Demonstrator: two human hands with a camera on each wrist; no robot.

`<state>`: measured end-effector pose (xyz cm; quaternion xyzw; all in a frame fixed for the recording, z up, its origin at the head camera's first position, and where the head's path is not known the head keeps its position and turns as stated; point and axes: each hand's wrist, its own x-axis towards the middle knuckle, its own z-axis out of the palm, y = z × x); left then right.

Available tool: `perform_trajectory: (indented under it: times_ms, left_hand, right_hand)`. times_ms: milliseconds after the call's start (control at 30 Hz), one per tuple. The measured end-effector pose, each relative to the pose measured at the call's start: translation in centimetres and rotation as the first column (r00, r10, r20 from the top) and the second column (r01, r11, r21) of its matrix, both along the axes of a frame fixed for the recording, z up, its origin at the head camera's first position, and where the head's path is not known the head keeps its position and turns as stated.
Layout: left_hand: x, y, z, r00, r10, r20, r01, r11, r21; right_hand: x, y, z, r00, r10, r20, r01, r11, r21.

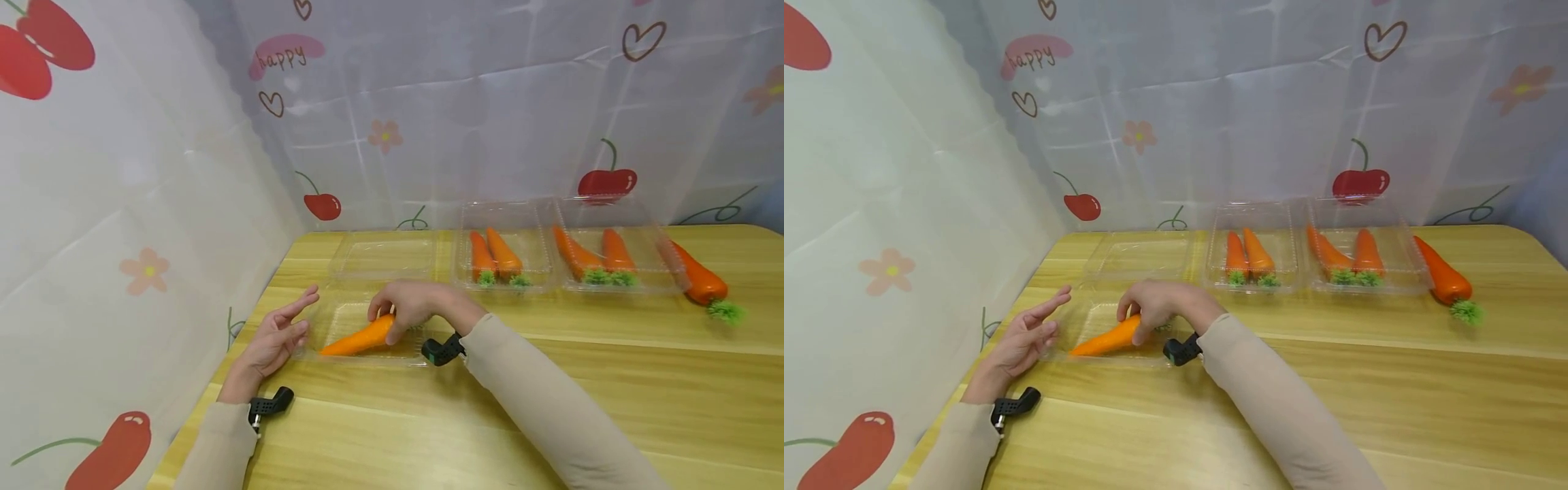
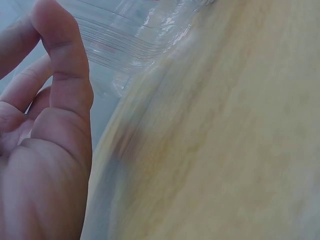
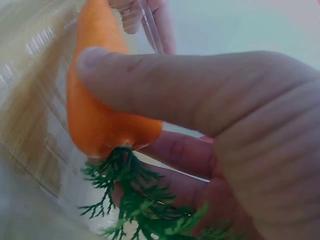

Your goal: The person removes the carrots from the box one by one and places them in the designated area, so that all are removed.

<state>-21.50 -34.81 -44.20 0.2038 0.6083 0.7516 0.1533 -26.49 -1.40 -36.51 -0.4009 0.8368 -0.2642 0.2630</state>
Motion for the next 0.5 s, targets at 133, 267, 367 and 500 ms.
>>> perform_trajectory:
  times_ms: [133, 267, 367, 500]
  left_hand:
    - [0.0, 0.0, 0.0, 1.0, 0.0, 0.015, 0.0, 1.0, -0.001]
    - [0.0, 0.0, 0.0, 1.0, 0.003, 0.023, -0.003, 1.0, 0.002]
    - [0.1, -0.1, 0.0, 1.0, 0.0, 0.021, 0.0, 1.0, 0.007]
    - [0.1, -0.1, 0.0, 1.0, 0.005, 0.024, -0.006, 1.0, 0.006]
  right_hand:
    - [0.4, 0.5, 0.3, 1.0, -0.019, -0.01, 0.019, 0.999, -0.047]
    - [0.7, 0.9, 0.4, 0.998, -0.054, -0.018, 0.052, 0.993, -0.104]
    - [0.9, 1.3, 0.6, 0.996, -0.086, -0.038, 0.079, 0.986, -0.143]
    - [1.1, 2.0, 0.7, 0.992, -0.105, -0.066, 0.092, 0.98, -0.177]
